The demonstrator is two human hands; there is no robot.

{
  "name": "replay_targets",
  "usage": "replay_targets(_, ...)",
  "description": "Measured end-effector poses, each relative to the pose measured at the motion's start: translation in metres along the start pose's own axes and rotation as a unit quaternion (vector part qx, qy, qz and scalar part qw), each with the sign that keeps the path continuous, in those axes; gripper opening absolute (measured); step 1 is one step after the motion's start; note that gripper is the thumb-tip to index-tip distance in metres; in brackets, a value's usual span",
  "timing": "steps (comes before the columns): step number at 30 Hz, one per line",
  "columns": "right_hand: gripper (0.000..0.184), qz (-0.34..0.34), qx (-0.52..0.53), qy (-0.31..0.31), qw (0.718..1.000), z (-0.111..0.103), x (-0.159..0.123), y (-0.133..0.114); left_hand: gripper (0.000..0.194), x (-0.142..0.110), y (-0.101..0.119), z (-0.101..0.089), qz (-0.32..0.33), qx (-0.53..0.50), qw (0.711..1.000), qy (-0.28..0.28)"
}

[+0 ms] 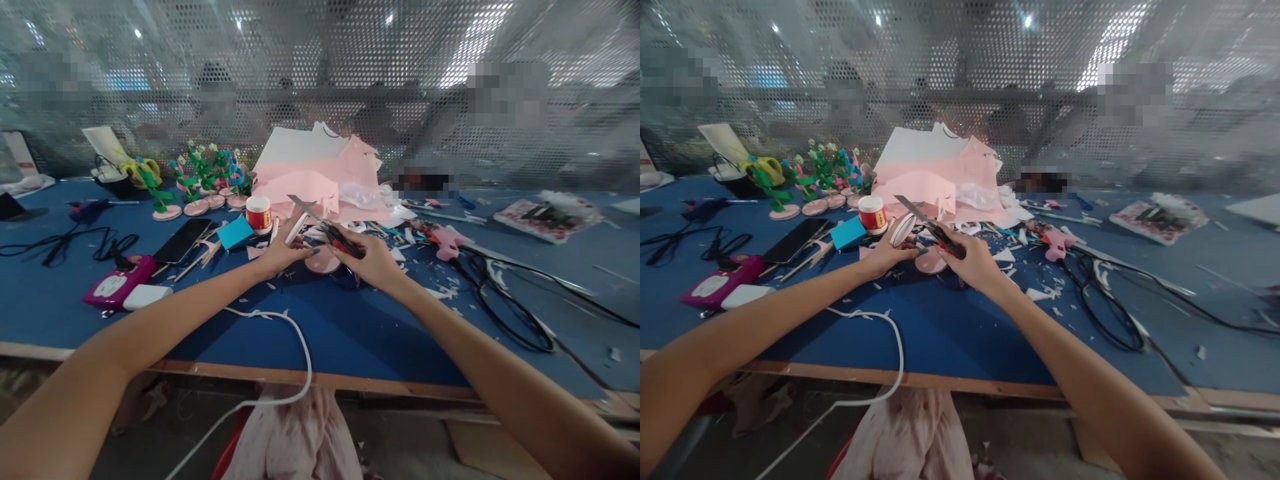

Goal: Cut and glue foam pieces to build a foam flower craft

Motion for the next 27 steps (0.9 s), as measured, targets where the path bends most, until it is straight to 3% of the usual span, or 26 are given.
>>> replay_targets(9, 0.052, -0.002, 0.016, -0.034, 0.999, 0.004, -0.001, 0.003, 0.071, 0.000, 0.004, 0.001, 0.024, 0.067, 0.995, 0.064)
replay_targets(17, 0.051, 0.003, 0.017, -0.038, 0.999, 0.002, 0.001, 0.002, 0.059, 0.006, -0.011, -0.005, 0.035, 0.046, 0.997, 0.048)
replay_targets(27, 0.049, 0.002, 0.035, -0.054, 0.998, 0.002, 0.002, 0.007, 0.052, 0.004, 0.001, -0.003, 0.070, 0.093, 0.992, 0.039)
Point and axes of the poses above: each hand's wrist, its own x-axis towards the middle knuckle, its own z-axis out of the palm, y = z × x, the point moved 1 cm from there along x, towards the middle knuckle, and after that the axes turned 8 degrees about -x, right-handed, at the moved point
